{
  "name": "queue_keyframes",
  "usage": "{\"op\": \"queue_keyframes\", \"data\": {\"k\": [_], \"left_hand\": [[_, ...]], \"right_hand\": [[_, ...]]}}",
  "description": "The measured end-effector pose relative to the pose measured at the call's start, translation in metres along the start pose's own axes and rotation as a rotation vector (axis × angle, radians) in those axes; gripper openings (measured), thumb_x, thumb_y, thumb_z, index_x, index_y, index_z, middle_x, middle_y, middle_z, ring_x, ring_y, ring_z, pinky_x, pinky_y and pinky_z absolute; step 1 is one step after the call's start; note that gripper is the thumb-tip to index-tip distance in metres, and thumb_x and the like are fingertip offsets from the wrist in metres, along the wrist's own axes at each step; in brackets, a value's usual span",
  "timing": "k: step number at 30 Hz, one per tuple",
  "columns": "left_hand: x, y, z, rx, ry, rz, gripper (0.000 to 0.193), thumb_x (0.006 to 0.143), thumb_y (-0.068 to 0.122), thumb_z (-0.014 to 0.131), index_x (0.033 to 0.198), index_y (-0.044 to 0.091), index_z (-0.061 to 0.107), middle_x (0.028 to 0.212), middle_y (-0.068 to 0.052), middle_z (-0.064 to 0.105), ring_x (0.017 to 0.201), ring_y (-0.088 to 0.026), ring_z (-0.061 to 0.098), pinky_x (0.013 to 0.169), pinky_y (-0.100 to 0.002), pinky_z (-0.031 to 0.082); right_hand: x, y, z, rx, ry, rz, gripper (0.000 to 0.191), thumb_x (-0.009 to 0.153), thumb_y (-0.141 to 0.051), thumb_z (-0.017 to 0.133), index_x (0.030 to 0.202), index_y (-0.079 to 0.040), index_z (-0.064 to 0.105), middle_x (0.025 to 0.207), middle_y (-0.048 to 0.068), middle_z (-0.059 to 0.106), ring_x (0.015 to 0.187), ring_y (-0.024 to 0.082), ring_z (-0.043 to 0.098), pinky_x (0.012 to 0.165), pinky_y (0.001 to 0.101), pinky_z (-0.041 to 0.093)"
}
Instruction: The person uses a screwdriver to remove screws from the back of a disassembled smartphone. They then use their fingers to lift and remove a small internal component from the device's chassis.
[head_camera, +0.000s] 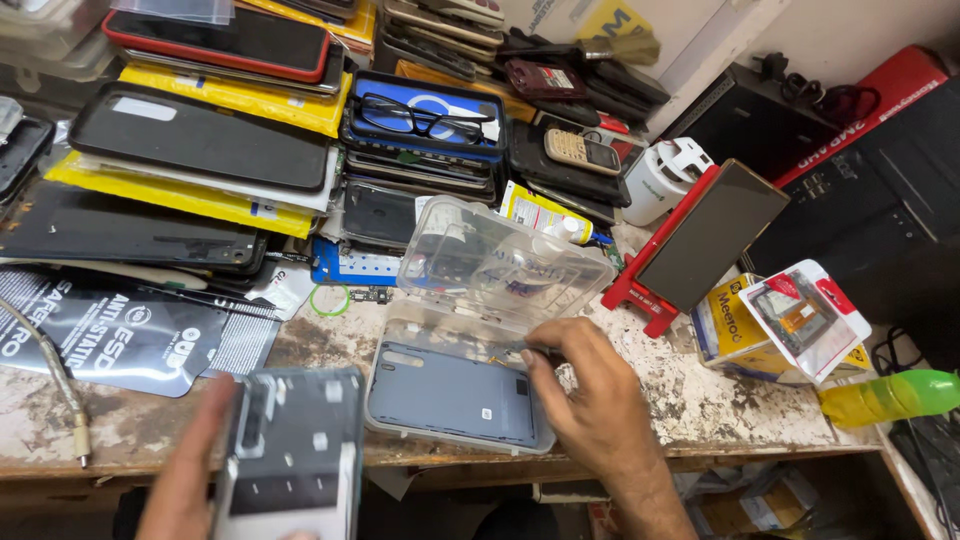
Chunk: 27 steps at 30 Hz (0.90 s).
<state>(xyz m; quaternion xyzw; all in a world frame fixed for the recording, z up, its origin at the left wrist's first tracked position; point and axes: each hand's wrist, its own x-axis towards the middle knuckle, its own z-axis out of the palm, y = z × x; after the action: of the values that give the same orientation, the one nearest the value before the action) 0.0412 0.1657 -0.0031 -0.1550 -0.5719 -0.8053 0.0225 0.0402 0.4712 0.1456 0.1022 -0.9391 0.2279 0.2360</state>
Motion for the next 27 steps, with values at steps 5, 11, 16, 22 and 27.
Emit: {"op": "queue_keyframes", "data": {"k": [5,11,16,22,27], "left_hand": [[0.021,0.056,0.024,-0.215,-0.065,-0.25,0.058,0.09,0.004,0.076,0.144,0.01,0.058,0.11,-0.023,0.074,0.089,-0.031,0.08,0.075,-0.043,0.066],[0.041,0.089,0.055,-0.062,-0.042,-0.273,0.028,0.088,0.012,0.073,0.115,0.007,0.077,0.105,-0.008,0.08,0.095,-0.013,0.073,0.084,-0.029,0.059],[0.041,0.097,0.061,-0.027,-0.131,-0.253,0.024,0.092,0.017,0.071,0.113,0.008,0.079,0.107,-0.003,0.08,0.107,-0.011,0.071,0.096,-0.029,0.054],[0.043,0.092,0.061,-0.038,-0.107,-0.178,0.017,0.094,0.016,0.071,0.105,0.004,0.077,0.1,-0.004,0.078,0.103,-0.011,0.07,0.095,-0.029,0.054],[0.04,0.088,0.062,-0.023,-0.11,-0.129,0.016,0.095,0.016,0.07,0.105,0.005,0.075,0.099,-0.003,0.077,0.101,-0.011,0.069,0.093,-0.028,0.054]], "right_hand": [[-0.013,-0.029,-0.003,0.215,0.158,0.055,0.017,0.088,0.002,0.073,0.104,0.0,0.067,0.104,0.011,0.07,0.094,0.018,0.072,0.081,0.03,0.059],[-0.038,-0.076,0.02,0.577,0.353,-0.02,0.025,0.089,0.014,0.069,0.109,0.0,0.062,0.113,0.018,0.066,0.109,0.023,0.07,0.096,0.035,0.062],[-0.044,-0.078,0.024,0.596,0.303,-0.049,0.027,0.09,0.012,0.068,0.111,-0.002,0.058,0.114,0.019,0.066,0.107,0.022,0.072,0.094,0.0347,0.065],[-0.044,-0.075,0.031,0.576,0.313,-0.066,0.028,0.089,0.012,0.069,0.111,-0.002,0.059,0.114,0.02,0.066,0.107,0.021,0.071,0.094,0.0334,0.062],[-0.046,-0.08,0.032,0.59,0.341,-0.033,0.029,0.089,0.013,0.069,0.111,-0.003,0.059,0.114,0.019,0.066,0.107,0.021,0.071,0.095,0.0332,0.063]]}}
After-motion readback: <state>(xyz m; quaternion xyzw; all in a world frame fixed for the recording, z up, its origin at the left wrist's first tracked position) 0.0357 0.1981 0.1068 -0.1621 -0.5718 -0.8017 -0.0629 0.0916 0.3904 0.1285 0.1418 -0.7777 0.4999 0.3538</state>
